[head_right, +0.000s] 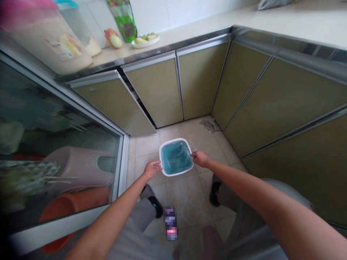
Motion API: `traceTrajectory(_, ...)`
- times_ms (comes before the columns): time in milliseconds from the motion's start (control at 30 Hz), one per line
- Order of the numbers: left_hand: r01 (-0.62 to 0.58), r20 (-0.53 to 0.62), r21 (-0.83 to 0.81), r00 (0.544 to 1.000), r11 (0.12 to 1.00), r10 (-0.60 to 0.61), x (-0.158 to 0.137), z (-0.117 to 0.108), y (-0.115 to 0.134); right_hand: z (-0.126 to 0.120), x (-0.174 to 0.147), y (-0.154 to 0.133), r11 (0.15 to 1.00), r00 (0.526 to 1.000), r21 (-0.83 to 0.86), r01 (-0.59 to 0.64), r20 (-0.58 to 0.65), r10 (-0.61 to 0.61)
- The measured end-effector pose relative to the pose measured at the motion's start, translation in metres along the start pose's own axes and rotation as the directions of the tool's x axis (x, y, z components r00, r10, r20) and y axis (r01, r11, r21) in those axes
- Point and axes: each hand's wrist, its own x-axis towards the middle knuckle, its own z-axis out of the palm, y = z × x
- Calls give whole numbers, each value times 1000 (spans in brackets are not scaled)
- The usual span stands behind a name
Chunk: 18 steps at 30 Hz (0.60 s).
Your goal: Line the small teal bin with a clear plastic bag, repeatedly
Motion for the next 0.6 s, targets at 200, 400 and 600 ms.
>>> traceTrajectory(200, -200, 47, 341, 980, 919, 195, -3, -7, -16, 1, 3, 8, 999, 999, -21, -48, 18, 49)
traceTrajectory(400, -154, 55, 441, 988, 885, 144, -1, -9, -8, -2, 13, -18, 968, 993, -228, 109, 69, -95)
traceTrajectory(600, -116, 119, 400, 990, 909, 74, 3, -8, -14, 64, 62, -55, 943, 942, -223, 249, 282, -182)
